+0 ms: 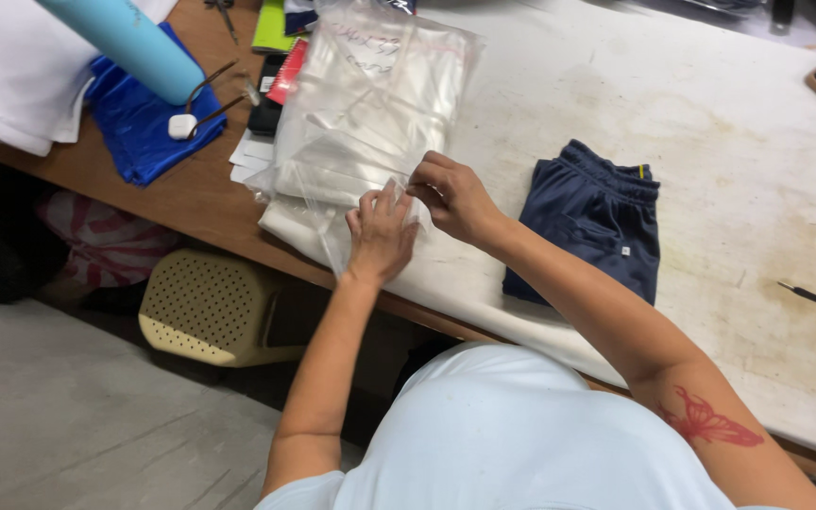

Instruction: The person folds dark blue track pants with yellow piping on a white table, then places each folded pair into a clear plastic bag. The process is repeated for multiple pairs, with the person smoothing and aligning the fabric before bagging.

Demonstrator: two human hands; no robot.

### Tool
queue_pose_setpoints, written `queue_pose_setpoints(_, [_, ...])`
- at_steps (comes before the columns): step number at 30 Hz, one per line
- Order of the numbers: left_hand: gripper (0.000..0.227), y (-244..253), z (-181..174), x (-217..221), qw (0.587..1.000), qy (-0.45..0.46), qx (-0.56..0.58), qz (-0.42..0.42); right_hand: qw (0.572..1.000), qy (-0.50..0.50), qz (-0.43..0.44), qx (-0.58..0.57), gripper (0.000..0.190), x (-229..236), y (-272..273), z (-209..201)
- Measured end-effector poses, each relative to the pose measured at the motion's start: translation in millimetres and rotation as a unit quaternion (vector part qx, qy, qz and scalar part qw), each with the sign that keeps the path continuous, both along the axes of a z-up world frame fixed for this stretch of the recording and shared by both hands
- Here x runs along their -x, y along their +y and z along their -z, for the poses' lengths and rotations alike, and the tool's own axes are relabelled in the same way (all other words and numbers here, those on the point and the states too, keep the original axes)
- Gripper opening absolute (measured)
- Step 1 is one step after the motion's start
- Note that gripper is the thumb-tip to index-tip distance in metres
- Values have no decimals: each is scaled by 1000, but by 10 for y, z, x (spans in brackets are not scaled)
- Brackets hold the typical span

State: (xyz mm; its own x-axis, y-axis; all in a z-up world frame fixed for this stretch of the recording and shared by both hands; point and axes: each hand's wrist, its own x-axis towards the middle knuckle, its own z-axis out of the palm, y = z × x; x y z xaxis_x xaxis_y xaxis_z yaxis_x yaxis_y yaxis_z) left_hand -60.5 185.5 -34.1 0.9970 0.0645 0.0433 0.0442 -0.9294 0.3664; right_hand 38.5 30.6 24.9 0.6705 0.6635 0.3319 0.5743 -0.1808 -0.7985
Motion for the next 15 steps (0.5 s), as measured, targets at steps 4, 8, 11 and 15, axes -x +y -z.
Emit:
queue_pose_setpoints(4, [97, 292, -65, -373, 970, 232, -59, 44, 983, 79, 53, -156, 8, 55, -493, -272])
queue_pose_setpoints(8, [119, 756, -181, -672, 963, 262, -10, 56, 920, 219, 249, -211, 21, -201, -1324, -416])
queue_pose_setpoints(11, [114, 987, -413, -807, 945, 319, -14, 75, 901, 279, 277, -183, 15, -542, -1899, -385])
queue_pose_setpoints(15, [72, 758, -873, -507, 947, 318, -30, 21, 895, 278, 321, -138, 9, -732, -2441, -183])
